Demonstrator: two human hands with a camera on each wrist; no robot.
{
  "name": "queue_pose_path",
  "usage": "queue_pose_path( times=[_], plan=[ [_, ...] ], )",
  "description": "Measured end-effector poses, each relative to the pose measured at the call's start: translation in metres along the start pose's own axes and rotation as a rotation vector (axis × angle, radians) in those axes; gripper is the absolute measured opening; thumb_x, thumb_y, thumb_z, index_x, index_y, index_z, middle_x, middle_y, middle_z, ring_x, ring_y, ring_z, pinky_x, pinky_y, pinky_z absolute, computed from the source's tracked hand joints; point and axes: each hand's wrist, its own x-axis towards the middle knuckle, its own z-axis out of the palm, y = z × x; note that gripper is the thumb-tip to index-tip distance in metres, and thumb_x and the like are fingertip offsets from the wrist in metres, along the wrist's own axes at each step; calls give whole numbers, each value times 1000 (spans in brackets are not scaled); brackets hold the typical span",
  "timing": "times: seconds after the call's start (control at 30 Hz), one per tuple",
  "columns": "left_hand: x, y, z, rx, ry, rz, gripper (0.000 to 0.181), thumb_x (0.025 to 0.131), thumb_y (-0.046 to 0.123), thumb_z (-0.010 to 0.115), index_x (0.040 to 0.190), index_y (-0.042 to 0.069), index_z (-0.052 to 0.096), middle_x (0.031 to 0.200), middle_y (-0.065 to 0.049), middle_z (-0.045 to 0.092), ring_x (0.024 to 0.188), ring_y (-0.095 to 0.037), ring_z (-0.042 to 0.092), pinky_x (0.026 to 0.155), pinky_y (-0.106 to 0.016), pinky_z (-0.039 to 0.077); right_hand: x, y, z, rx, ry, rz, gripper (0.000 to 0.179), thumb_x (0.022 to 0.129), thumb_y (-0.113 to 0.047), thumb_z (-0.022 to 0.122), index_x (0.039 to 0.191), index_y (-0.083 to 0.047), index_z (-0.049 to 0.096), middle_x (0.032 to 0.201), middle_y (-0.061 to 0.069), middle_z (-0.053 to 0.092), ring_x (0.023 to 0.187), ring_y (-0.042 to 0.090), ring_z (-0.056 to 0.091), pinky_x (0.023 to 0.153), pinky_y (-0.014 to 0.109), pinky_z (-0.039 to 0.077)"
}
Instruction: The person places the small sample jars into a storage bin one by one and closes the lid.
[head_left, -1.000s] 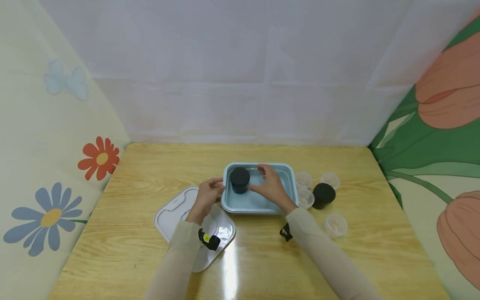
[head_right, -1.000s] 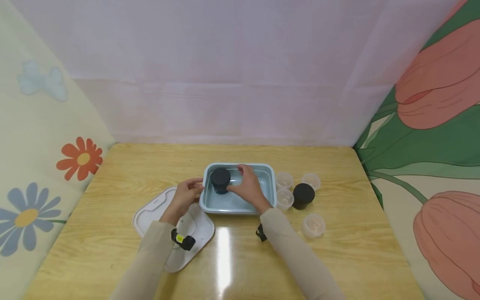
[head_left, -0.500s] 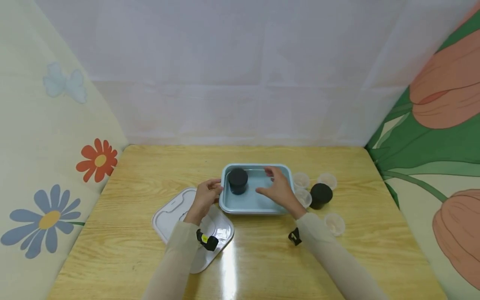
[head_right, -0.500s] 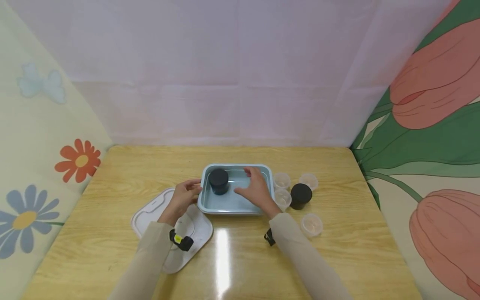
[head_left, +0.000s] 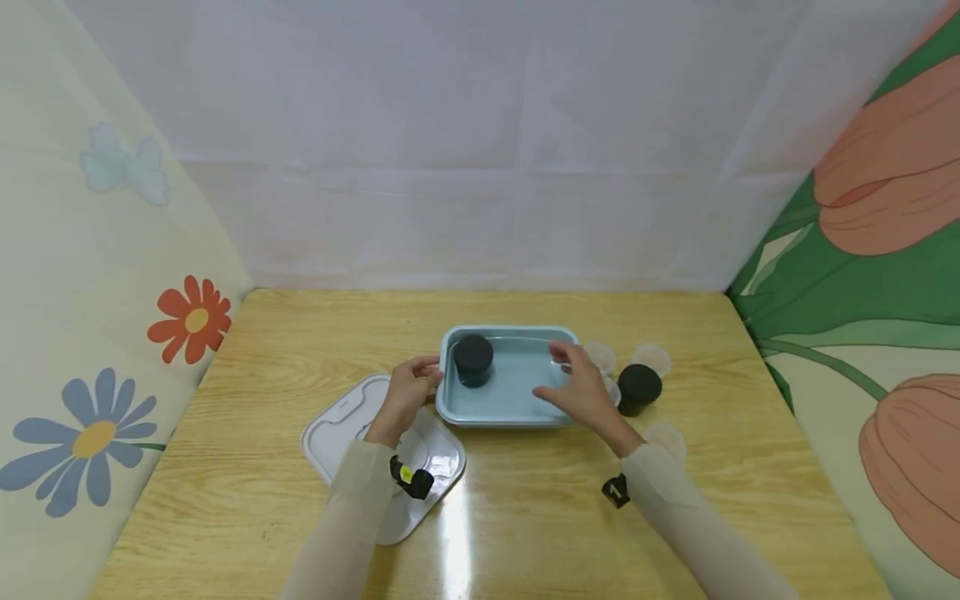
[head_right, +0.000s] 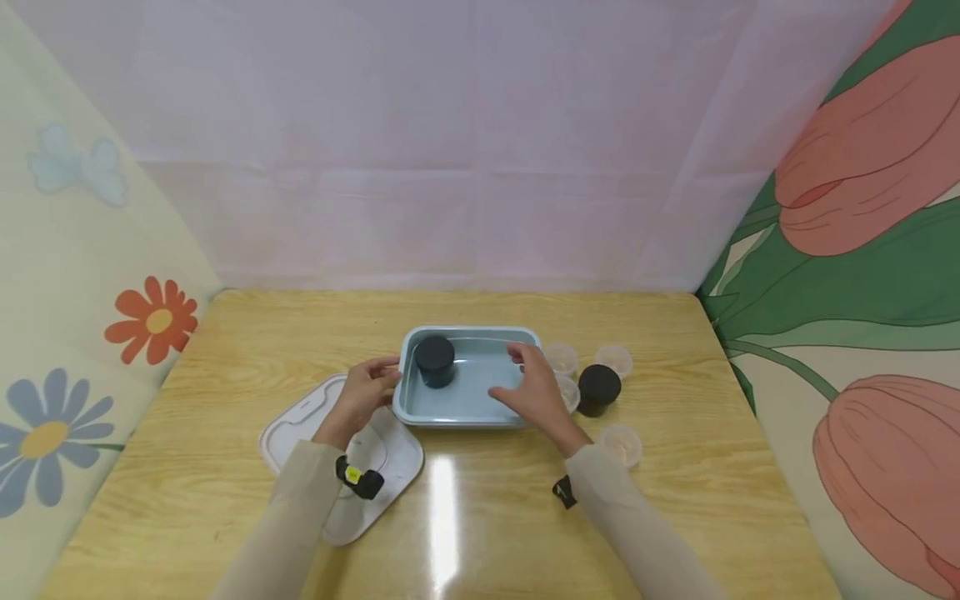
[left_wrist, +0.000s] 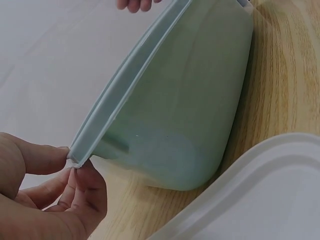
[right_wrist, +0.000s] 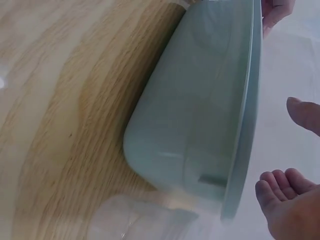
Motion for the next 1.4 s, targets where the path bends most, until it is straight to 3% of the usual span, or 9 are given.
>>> queue_pose_path(
  times=[0.17,0.37,0.5,1.0,1.4],
  plan=[
    [0,2,0,1,-8,-5,39,92,-3,53,130,-3,52,97,-8,55,80,-11,54,66,-23,55,-12,3,-16,-37,5,10,70,77,-10,78,135,3,42,133,23,46,120,37,47,102,51,42],
    [1,3,0,17,-3,-20,40,92,-2,53,132,-2,51,101,-10,54,82,-12,55,66,-23,55,-23,12,-32,-90,68,-9,70,74,-6,79,133,5,43,130,23,49,117,37,50,99,49,45],
    [1,2,0,16,-4,-16,39,92,-2,53,131,-3,51,101,-10,54,81,-12,55,66,-23,55,-29,18,-40,-96,76,25,70,75,-7,78,134,4,42,131,23,48,119,38,49,101,50,43],
    [2,2,-1,9,-13,-1,41,92,-2,52,133,-2,50,99,-8,54,81,-11,54,64,-20,52,-50,31,-53,-132,104,17,69,75,-6,79,132,8,43,128,26,49,117,40,50,100,50,44],
    [3,0,0,4,-20,7,41,92,-2,52,133,-2,50,98,-7,55,78,-9,54,63,-20,52,-70,41,-64,-87,173,115,67,78,-9,77,132,7,42,130,25,46,117,38,47,102,52,40]
  ],
)
